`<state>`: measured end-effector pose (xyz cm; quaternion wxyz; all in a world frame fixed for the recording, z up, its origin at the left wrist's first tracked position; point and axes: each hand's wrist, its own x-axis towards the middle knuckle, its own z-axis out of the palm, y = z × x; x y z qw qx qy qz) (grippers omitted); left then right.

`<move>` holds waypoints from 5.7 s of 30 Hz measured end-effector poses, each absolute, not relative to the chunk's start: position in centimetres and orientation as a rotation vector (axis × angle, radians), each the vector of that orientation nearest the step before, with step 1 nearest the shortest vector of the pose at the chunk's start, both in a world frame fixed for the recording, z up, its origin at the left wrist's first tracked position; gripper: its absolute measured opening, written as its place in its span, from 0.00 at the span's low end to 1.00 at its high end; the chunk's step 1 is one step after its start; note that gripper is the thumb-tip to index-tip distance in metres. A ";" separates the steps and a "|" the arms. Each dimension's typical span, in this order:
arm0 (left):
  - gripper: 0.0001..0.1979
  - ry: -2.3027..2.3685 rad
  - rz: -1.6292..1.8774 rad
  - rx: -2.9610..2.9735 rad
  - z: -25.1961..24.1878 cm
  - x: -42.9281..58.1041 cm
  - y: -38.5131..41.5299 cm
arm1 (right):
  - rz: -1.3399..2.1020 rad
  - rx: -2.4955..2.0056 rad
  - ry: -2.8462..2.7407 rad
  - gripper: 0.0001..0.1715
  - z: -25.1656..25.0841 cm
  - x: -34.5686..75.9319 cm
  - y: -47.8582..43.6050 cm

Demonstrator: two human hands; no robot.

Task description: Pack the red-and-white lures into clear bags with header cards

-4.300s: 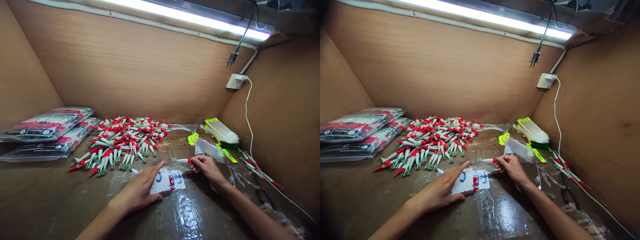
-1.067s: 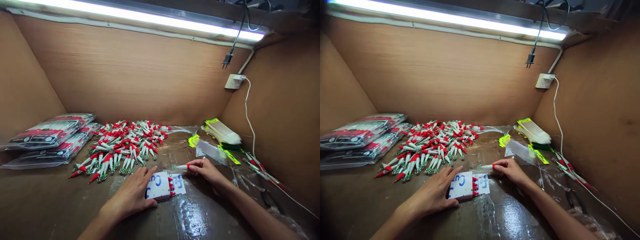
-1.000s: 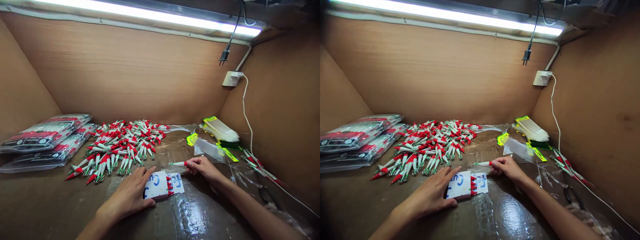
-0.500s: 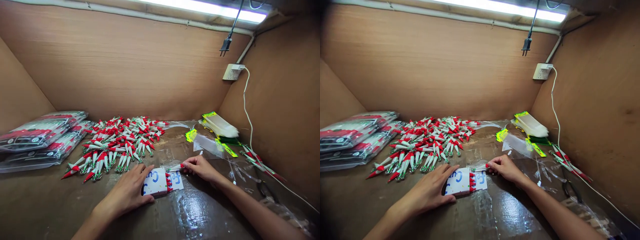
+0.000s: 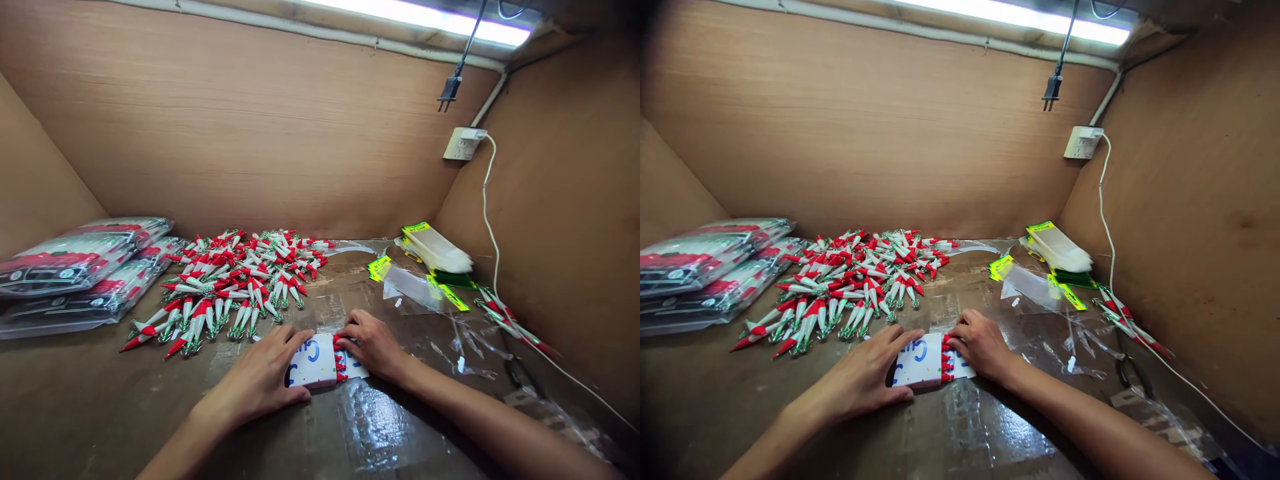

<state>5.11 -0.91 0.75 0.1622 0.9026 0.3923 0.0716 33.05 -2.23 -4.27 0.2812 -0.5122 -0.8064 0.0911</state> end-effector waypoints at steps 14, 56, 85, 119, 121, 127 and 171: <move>0.41 1.041 0.154 2.753 -0.1 5.2 -0.5 | 0.245 -1.180 -2.268 0.12 -3.8 35.1 -0.2; 0.29 0.932 1.163 1.159 0.1 6.8 -0.7 | 0.546 -1.203 -1.519 0.22 0.4 33.6 -4.1; 0.26 1.094 1.064 1.328 0.6 7.8 -1.5 | 1.234 -0.976 -1.307 0.22 -0.7 33.4 -3.8; 0.05 1.294 1.335 2.492 4.7 5.4 -4.2 | 0.502 -1.024 -2.108 0.48 -0.6 31.5 -6.1; 0.07 1.181 1.289 2.588 4.0 3.8 -4.1 | 0.451 -1.027 -2.330 0.57 -1.3 30.5 -5.6; 0.07 1.140 1.180 2.733 -0.3 3.1 -4.6 | 0.557 -1.029 -2.592 0.59 -0.6 32.1 -5.2; 0.06 1.427 0.396 2.593 2.9 5.9 -1.7 | 0.228 -1.753 -1.965 0.39 -5.8 39.5 -11.0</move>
